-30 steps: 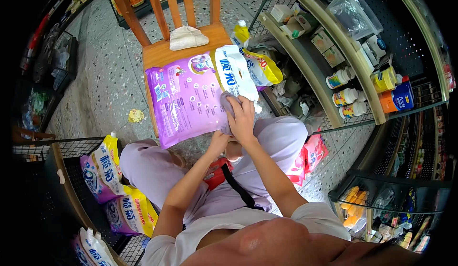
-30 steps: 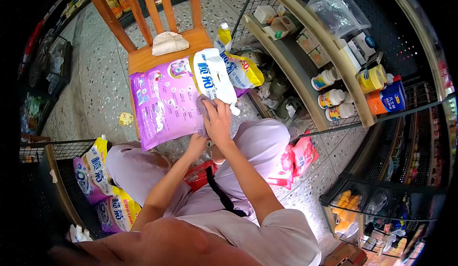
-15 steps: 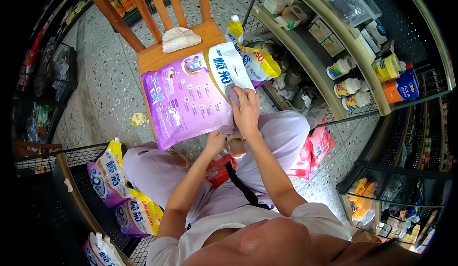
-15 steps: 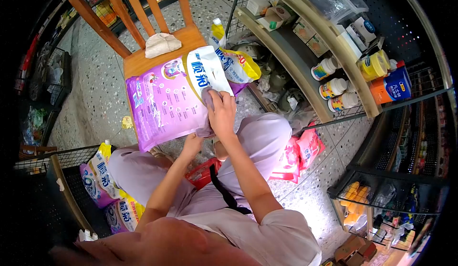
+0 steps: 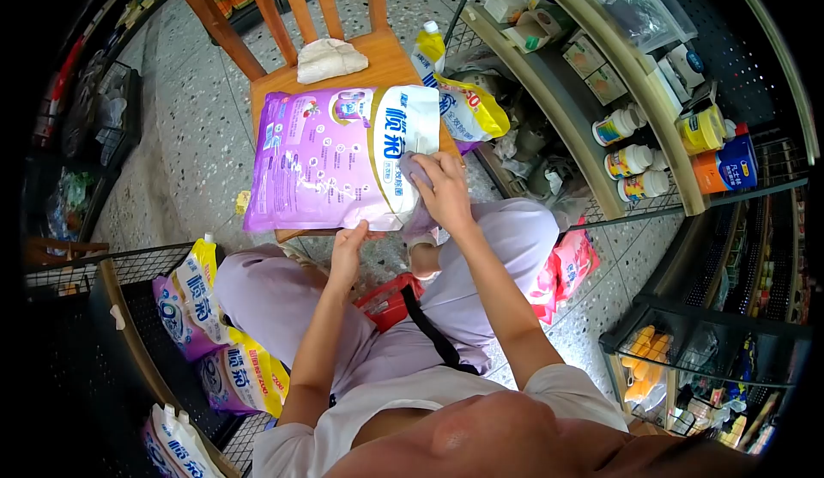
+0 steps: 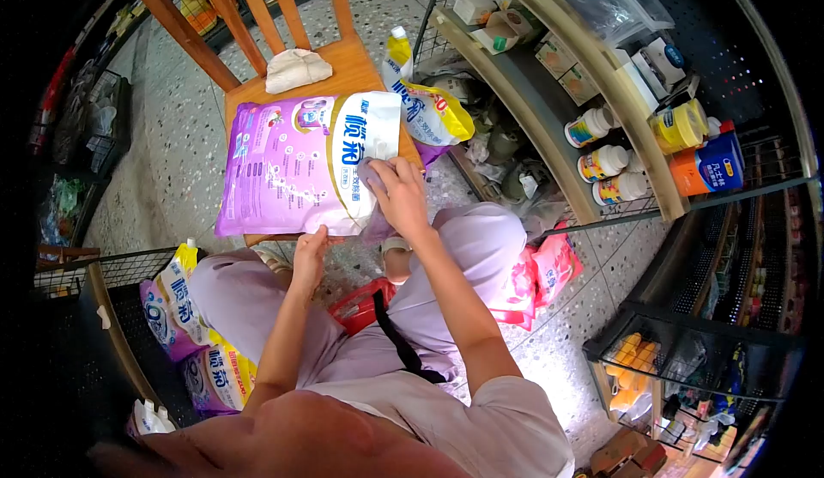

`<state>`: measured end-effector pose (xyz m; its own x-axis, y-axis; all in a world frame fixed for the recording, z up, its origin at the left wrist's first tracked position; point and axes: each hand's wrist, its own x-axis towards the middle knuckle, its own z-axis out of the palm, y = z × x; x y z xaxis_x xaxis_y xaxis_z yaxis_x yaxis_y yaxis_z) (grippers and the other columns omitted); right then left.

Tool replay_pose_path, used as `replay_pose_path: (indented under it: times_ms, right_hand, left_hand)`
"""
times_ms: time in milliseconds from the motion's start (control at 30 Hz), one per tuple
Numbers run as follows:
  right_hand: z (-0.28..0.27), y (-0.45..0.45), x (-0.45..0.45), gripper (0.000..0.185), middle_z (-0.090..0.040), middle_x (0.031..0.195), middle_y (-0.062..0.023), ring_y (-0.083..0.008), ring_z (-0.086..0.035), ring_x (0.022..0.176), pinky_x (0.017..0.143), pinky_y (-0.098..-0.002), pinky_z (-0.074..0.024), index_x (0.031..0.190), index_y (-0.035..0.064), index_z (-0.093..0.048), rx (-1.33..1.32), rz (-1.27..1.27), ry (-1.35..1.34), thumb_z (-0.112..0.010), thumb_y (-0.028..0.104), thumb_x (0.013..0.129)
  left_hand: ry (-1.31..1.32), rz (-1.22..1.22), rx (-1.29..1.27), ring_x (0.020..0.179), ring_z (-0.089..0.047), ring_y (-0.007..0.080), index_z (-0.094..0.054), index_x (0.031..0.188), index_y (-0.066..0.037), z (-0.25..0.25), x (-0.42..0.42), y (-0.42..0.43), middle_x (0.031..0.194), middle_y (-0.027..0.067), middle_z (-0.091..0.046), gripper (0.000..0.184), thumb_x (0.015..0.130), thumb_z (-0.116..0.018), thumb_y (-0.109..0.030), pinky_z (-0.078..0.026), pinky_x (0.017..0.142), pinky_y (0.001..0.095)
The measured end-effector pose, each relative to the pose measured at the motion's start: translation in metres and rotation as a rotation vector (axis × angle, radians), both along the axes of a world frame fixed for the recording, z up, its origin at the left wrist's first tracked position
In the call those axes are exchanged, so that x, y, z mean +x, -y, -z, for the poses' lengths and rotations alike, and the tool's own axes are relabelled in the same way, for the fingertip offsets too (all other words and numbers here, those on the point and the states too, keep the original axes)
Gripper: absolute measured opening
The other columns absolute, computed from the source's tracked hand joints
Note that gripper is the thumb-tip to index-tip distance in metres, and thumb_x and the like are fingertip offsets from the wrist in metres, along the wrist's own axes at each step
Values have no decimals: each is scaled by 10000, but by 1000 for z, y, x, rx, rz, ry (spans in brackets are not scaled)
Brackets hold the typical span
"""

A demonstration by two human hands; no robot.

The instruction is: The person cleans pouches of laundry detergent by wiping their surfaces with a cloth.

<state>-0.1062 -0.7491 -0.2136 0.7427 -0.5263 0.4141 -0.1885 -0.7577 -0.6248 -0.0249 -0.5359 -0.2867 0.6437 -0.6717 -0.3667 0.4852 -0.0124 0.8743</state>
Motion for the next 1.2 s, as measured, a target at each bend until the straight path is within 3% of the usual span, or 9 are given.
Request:
replay_pose_path:
  times_ms: [233,333,533,633,767,1200]
  right_hand:
    - [-5,0,7,367,-578,1033,-120,-335,-546,960,848,-419,-446,1134,96,-664,-111,23,-53,-710,80,770]
    - [-5,1,10,354,-584,1027,-105,-323,-550,956,840,-414,-448,1118,107,-675,-147,25,-91,-718,98,766]
    - [-4,2,17,349,-587,1005,-79,-300,-553,942,804,-416,-447,1109,122,-678,-274,97,-131,-723,139,763]
    - [-6,5,25,346,-587,1001,-79,-297,-554,942,789,-415,-443,1108,132,-677,-301,131,-182,-720,134,764]
    - [-5,12,39,293,-553,973,-65,-272,-538,938,798,-403,-429,1080,138,-680,-336,162,-189,-646,135,789]
    - [-1,49,85,271,-577,990,-96,-298,-556,922,797,-422,-442,1068,124,-680,-361,209,-210,-635,119,801]
  left_hand:
    - [-56,-1,-47,863,-652,184,-681,968,53,2,-17,3,915,115,-706,420,1019,-497,-322,-487,849,341]
    - [45,130,27,851,-655,162,-706,947,28,2,-27,19,908,103,-712,397,1003,-539,-328,-505,840,320]
    - [-7,-19,39,801,-655,142,-706,935,20,-11,-42,45,866,75,-708,376,992,-572,-326,-513,773,286]
    - [51,41,107,791,-651,134,-706,935,22,-14,-38,41,843,72,-708,389,992,-571,-339,-509,775,283]
    - [67,60,114,794,-648,128,-703,946,28,-17,-39,40,840,71,-709,395,995,-567,-340,-510,775,283]
    - [-4,66,-2,785,-635,123,-685,972,49,-15,-41,39,860,78,-698,365,1009,-549,-287,-515,768,271]
